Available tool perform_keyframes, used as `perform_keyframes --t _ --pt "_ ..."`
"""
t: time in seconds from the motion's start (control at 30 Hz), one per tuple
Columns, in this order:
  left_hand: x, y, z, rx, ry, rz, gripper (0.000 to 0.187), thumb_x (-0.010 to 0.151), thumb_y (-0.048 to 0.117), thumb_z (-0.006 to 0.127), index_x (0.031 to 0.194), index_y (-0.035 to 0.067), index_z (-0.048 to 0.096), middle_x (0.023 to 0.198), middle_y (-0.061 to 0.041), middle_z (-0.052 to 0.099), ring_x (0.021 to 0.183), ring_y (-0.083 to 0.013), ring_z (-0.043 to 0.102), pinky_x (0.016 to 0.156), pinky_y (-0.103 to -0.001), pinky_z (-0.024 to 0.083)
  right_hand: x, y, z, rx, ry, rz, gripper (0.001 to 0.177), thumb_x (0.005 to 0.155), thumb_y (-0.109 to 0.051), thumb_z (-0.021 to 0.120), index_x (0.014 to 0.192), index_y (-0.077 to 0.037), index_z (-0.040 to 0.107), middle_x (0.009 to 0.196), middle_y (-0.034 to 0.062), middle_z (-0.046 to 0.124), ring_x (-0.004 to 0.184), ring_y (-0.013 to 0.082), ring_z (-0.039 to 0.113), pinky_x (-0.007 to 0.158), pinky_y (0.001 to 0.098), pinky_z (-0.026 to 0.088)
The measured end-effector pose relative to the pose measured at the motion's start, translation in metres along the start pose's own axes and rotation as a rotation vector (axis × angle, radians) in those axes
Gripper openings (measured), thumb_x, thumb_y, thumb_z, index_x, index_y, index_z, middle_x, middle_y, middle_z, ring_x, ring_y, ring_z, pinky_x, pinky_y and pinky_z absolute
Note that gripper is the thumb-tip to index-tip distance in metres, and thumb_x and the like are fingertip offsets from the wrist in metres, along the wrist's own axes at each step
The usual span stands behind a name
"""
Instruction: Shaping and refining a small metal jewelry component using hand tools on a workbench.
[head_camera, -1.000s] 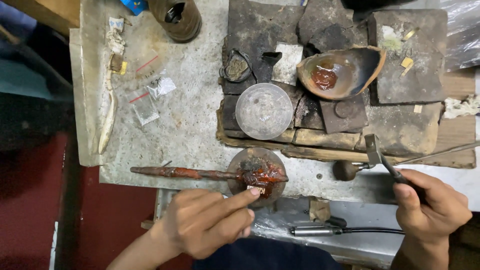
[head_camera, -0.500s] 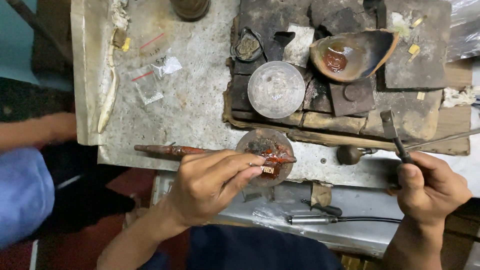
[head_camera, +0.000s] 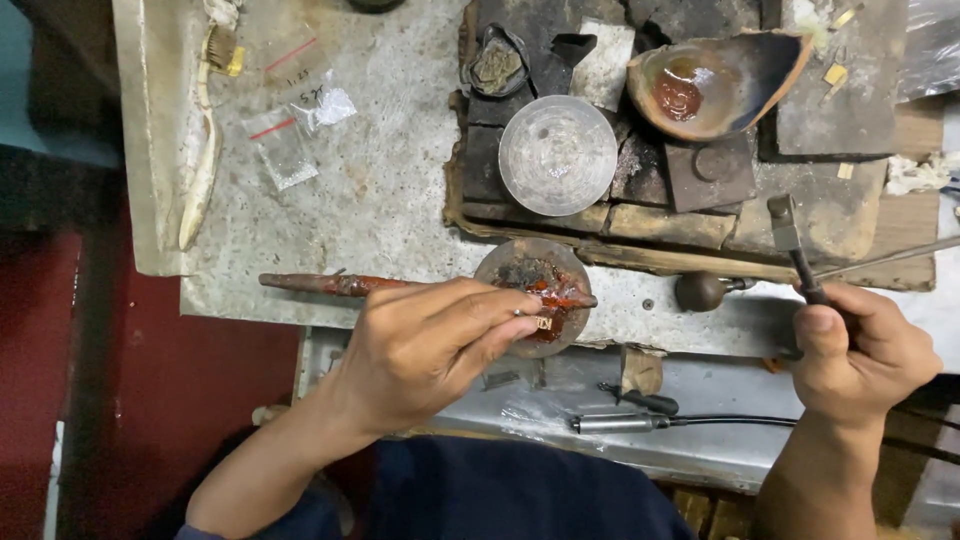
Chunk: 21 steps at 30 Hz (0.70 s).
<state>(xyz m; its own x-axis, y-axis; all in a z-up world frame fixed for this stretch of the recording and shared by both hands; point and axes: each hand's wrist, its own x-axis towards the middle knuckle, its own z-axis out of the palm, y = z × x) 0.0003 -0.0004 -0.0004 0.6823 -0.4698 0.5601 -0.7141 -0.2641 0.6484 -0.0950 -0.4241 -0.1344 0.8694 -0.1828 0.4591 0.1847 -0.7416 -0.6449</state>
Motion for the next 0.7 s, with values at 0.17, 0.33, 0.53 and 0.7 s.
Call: perform_keyframes --t 0.17,0.33,0.53,0.7 --pt "0.001 0.0 0.001 0.021 0.001 0.002 0.01 0.096 0.004 0.074 0.101 -0.005 0.073 0.096 -0.012 0.078 0.077 -0.022 0.077 0.067 -0.03 0.063 0.008 -0.014 0.004 0.07 -0.008 -0.018 0.043 0.113 -0.019 0.065 0.116 0.024 0.068 0.079 0.0196 0.056 0.071 0.0218 0.046 0.068 0.0364 0.037" --pt "0.0 -0.001 0.003 0.032 0.001 -0.002 0.011 0.097 0.005 0.074 0.1 -0.005 0.074 0.097 -0.012 0.079 0.077 -0.0221 0.077 0.067 -0.03 0.063 0.004 -0.009 0.002 0.042 -0.002 -0.011 0.043 0.114 -0.018 0.067 0.118 0.025 0.07 0.083 0.0211 0.06 0.075 0.023 0.051 0.072 0.0372 0.041" --pt "0.001 -0.003 0.002 0.033 -0.009 -0.013 0.01 0.097 0.003 0.072 0.101 -0.006 0.073 0.098 -0.012 0.078 0.08 -0.0228 0.077 0.069 -0.031 0.063 0.002 -0.008 0.002 0.015 0.015 0.001 0.046 0.113 -0.022 0.069 0.119 0.024 0.071 0.087 0.0222 0.062 0.079 0.0236 0.052 0.074 0.0374 0.041" --pt "-0.001 -0.003 0.002 0.027 -0.009 -0.048 0.01 0.099 0.005 0.069 0.102 -0.003 0.073 0.098 -0.01 0.078 0.08 -0.0216 0.077 0.067 -0.03 0.06 0.002 -0.007 0.002 0.013 0.011 -0.007 0.043 0.114 -0.02 0.069 0.116 0.023 0.072 0.087 0.0213 0.06 0.078 0.0233 0.05 0.072 0.0378 0.039"
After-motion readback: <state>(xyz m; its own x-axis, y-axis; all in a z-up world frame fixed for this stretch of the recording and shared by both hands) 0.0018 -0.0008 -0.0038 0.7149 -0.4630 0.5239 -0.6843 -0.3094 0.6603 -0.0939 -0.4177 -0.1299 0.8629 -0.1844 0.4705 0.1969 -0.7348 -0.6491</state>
